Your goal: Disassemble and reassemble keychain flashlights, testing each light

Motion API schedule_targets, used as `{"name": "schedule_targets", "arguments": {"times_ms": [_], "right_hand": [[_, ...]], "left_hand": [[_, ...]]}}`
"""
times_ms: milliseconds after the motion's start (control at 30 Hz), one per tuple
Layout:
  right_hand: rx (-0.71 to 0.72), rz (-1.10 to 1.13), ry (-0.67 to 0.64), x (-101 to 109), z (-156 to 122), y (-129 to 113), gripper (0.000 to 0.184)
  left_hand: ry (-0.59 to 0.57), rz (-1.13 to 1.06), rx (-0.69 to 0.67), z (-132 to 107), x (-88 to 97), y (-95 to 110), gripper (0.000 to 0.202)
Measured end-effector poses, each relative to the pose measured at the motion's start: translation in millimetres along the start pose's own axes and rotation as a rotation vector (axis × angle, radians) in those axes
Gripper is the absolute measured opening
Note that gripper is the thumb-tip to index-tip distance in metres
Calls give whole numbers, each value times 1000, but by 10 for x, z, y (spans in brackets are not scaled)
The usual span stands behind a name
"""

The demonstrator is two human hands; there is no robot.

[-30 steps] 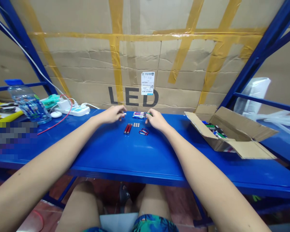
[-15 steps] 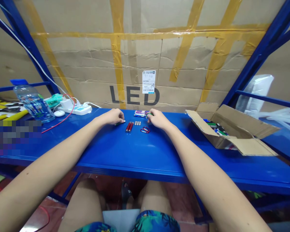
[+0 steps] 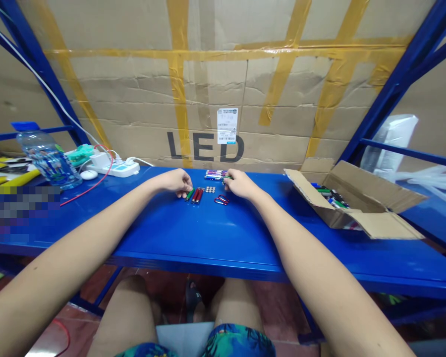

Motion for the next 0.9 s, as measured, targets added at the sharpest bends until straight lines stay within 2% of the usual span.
{"name": "schedule_targets", "arguments": {"times_ms": [467, 533, 567, 633, 700, 733, 833, 900], "right_hand": [[6, 24, -11, -12, 12, 25, 20], [-15, 85, -12, -22, 20, 29, 19], [-30, 132, -12, -27, 22, 26, 18], [-58, 249, -14, -35, 14, -3, 18], [-81, 381, -28, -43, -14, -64, 19], [-94, 453, -47, -49, -36, -105, 20], [-143, 704, -164, -83, -124, -246, 24], [-163, 835, -234, -101, -182, -335, 23]], "left_hand": [[-56, -32, 16, -50, -19, 59, 8], [-19, -10, 34, -59, -7, 64, 9], [45, 21, 28, -62, 8, 74, 9], [279, 103, -74, -78, 53, 139, 9], [524, 137, -295, -129, 62, 263, 12], [581, 119, -421, -159, 35, 332, 16], [543, 32, -702, -229, -119, 507, 22], [539, 14, -789, -261, -208, 583, 21]]}}
Point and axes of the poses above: each hand's wrist, its own z-axis towards the middle knuckle, its own x-axis out of the back of the hand, y = z × x, the point moved 3 cm from there along z, towards the middle knuckle, and after that the axes turned 4 degrees about y, right-handed, at the moved point
